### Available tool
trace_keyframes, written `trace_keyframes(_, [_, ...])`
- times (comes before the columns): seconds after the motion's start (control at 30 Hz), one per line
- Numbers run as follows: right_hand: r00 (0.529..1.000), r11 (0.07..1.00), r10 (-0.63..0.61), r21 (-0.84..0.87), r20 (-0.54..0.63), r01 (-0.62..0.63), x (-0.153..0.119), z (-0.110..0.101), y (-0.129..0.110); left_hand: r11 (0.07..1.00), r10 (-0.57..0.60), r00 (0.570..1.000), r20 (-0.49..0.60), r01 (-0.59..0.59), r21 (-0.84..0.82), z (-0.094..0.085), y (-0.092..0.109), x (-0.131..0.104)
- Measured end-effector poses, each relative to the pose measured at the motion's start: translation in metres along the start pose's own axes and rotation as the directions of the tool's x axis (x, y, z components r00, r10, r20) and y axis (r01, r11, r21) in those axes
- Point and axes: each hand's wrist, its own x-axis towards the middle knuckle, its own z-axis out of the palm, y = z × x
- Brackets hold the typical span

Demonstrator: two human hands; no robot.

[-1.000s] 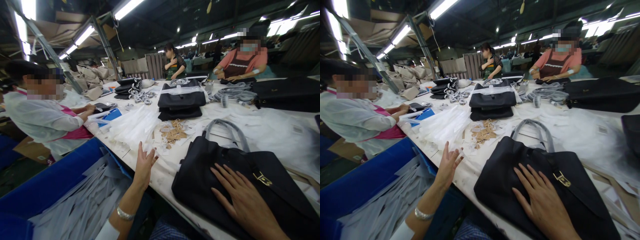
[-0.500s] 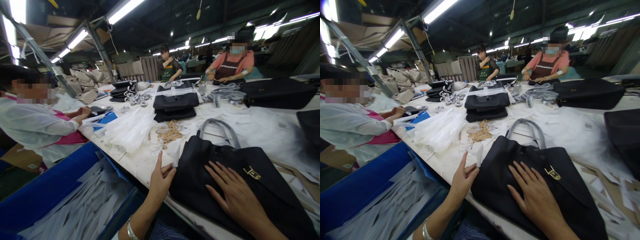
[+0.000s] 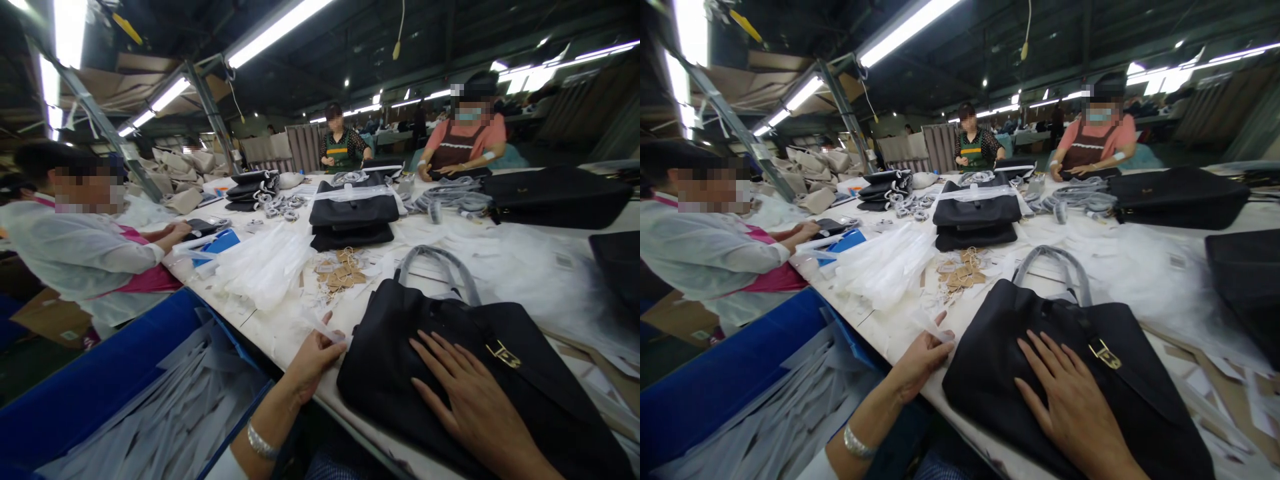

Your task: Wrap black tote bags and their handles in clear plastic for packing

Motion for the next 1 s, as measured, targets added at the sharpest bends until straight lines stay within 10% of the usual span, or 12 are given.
trace_keyframes(0.3, [0.999,1.0,-0.006,0.018,-0.032,0.007,-0.002,0.007,0.003,0.985,0.148,0.962,-0.229,-0.164,-0.05,-0.016,-0.005,-0.005])
trace_keyframes(0.63, [0.999,0.997,0.002,0.074,-0.051,0.002,-0.003,0.01,0.003,0.974,0.124,0.967,-0.222,-0.162,-0.161,-0.014,0.006,-0.01])
trace_keyframes(1.0, [0.999,0.993,0.018,0.115,-0.028,-0.014,-0.007,0.012,0.004,0.872,0.166,0.783,-0.599,-0.4,-0.282,-0.044,0.021,-0.003])
